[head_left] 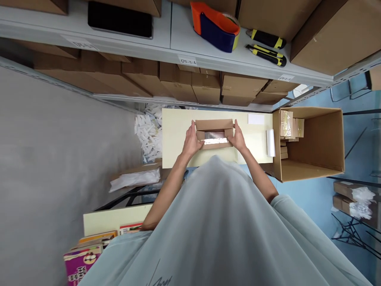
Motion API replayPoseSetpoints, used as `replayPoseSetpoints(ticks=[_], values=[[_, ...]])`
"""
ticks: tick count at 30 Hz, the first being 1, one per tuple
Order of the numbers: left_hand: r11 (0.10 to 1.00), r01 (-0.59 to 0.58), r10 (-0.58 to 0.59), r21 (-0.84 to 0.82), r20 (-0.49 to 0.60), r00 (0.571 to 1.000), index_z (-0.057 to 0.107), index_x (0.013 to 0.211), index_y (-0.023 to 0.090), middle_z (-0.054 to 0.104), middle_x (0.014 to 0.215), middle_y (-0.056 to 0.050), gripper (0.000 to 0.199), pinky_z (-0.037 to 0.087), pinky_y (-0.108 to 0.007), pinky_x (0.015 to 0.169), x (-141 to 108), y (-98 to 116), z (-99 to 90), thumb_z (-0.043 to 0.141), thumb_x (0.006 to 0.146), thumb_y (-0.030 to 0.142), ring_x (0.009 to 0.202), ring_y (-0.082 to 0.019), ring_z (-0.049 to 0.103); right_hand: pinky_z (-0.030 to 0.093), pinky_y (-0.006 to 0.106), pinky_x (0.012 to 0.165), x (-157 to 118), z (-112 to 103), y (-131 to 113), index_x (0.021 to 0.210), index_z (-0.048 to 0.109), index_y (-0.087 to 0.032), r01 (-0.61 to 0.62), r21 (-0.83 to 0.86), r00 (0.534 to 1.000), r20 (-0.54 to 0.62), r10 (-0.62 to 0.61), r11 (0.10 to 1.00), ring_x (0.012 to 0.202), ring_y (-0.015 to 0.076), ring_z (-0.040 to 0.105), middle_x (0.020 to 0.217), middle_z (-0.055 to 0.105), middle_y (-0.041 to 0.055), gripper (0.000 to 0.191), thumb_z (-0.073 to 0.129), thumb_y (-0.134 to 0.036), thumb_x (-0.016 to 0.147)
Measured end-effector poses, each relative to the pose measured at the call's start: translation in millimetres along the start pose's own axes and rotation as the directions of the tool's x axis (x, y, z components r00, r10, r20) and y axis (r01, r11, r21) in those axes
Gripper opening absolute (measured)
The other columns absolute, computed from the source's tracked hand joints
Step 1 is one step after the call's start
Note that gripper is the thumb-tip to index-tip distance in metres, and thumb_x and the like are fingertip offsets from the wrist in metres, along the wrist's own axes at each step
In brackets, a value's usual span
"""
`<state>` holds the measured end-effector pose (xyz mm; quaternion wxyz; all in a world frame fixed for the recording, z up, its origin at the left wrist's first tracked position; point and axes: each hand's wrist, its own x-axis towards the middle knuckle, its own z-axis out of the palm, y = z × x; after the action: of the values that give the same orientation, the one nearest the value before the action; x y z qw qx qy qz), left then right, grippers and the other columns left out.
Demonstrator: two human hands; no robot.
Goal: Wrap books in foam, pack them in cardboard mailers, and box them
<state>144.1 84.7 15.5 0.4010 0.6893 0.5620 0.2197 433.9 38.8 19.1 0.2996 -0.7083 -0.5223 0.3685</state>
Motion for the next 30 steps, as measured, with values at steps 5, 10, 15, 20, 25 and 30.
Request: replayPoseSetpoints(ticks=[5,10,15,20,25,30], values=[[0.994,-0.082,0.086,0.076,-0.052,0.995,0.056,0.167,0.022,0.058,0.148,-0.017,0.084,0.05,-0.055,0.127,-13.1,12.2,-11.5,0.084,0.087,0.023,0.143,-0.038,0.057,0.053,0.057,0.125,-16.1,-7.9,-4.6,0.149,0.063,-0.022,0.039,0.036,0.994,-0.104,-0.035,0.999,0.141,0.0344,0.066,0.15,0.069,0.0188,0.065,0.073,-0.064,0.1],[0.989,-0.046,0.055,0.142,-0.062,0.997,0.084,0.119,0.025,0.064,0.133,-0.014,0.022,0.055,-0.053,0.118,-34.8,11.5,-6.9,0.079,0.098,0.029,0.134,-0.036,0.059,0.049,0.056,0.127,-44.5,-10.4,3.0,0.115,0.072,-0.024,0.093,-0.115,0.994,-0.043,-0.099,0.989,0.149,0.0347,0.058,0.146,0.069,0.0195,0.032,0.059,-0.053,0.11],[0.992,0.048,-0.044,0.116,-0.041,0.998,0.084,0.115,0.025,0.062,0.144,-0.013,0.019,0.062,-0.049,0.106,-33.9,6.9,6.4,0.074,0.1,0.032,0.124,-0.032,0.068,0.059,0.049,0.113,-46.5,-3.2,9.1,0.125,0.068,-0.024,0.024,-0.188,0.999,0.033,-0.018,0.982,0.132,0.0317,0.067,0.146,0.068,0.0181,0.026,0.051,-0.039,0.111],[0.984,0.148,-0.144,0.098,-0.046,0.989,0.08,0.106,0.026,0.065,0.137,-0.011,0.013,0.066,-0.046,0.095,-21.4,5.8,11.6,0.076,0.095,0.033,0.096,-0.026,0.073,0.061,0.045,0.109,-38.4,-4.1,6.3,0.116,0.07,-0.024,0.018,-0.213,0.997,0.073,-0.003,0.977,0.125,0.0288,0.07,0.143,0.068,0.0172,0.021,0.053,-0.034,0.11],[0.98,0.133,-0.128,0.146,-0.043,0.991,0.077,0.103,0.026,0.067,0.137,-0.012,0.01,0.065,-0.046,0.102,-23.3,10.9,8.2,0.072,0.095,0.032,0.108,-0.029,0.074,0.058,0.047,0.117,-47.2,-2.7,-2.3,0.113,0.072,-0.023,0.034,-0.232,0.999,0.041,-0.025,0.972,0.14,0.0305,0.067,0.141,0.07,0.0185,0.017,0.057,-0.029,0.109],[0.99,0.021,-0.01,0.137,-0.077,0.997,0.077,0.099,0.025,0.065,0.144,-0.016,0.008,0.06,-0.055,0.114,-11.0,28.0,-7.0,0.07,0.095,0.028,0.132,-0.039,0.068,0.052,0.055,0.126,-30.2,-8.2,-30.0,0.116,0.075,-0.022,0.113,-0.332,0.987,-0.072,-0.144,0.937,0.156,0.0359,0.057,0.158,0.062,0.0232,0.02,0.063,-0.035,0.108]])
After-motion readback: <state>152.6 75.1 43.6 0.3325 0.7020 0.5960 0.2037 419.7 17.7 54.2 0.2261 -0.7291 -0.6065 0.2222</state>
